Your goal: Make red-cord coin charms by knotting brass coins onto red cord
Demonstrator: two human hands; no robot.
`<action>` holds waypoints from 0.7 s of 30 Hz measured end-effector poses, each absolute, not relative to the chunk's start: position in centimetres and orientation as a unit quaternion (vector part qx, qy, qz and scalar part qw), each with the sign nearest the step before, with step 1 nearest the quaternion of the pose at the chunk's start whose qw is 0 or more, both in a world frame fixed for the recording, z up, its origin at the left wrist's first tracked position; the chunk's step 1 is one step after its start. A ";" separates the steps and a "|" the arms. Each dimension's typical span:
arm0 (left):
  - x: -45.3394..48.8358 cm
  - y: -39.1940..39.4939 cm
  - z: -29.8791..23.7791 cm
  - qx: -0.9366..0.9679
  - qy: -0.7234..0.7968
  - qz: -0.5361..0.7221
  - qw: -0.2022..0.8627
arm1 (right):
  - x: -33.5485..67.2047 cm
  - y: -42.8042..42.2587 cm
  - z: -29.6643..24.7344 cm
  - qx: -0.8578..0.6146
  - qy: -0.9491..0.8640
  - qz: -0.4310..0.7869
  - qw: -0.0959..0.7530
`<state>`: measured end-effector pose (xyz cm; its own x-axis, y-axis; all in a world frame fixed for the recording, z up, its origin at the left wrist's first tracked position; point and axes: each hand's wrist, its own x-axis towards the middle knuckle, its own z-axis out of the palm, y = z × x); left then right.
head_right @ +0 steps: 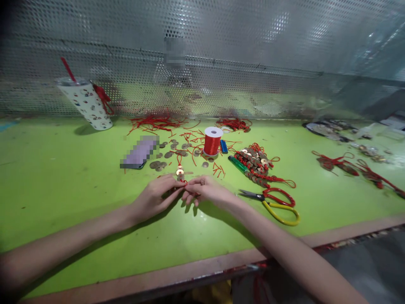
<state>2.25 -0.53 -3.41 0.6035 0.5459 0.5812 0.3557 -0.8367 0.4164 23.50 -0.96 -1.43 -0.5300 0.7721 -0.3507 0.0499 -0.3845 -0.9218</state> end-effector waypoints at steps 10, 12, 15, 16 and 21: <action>2.2 -0.5 -3.2 0.881 0.263 0.362 0.155 | 23.1 -1.2 -2.2 -0.416 -0.490 0.715 0.273; 2.2 -0.6 -3.0 0.870 0.280 0.362 0.180 | 22.9 -1.3 -2.1 -0.423 -0.493 0.709 0.275; 2.4 -0.5 -2.7 0.846 0.319 0.361 0.229 | 22.9 -1.3 -2.0 -0.428 -0.499 0.699 0.280; 2.4 -0.5 -2.5 0.836 0.332 0.360 0.247 | 22.8 -1.4 -1.9 -0.431 -0.500 0.697 0.281; 2.1 0.2 -1.2 0.795 0.396 0.341 0.306 | 22.8 -1.4 -1.7 -0.445 -0.499 0.688 0.282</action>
<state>2.13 0.15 -1.23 0.4533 0.8395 0.2995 0.4217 -0.4981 0.7577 22.83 -1.37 -1.69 -0.4445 0.8326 -0.3306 0.0566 -0.3422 -0.9379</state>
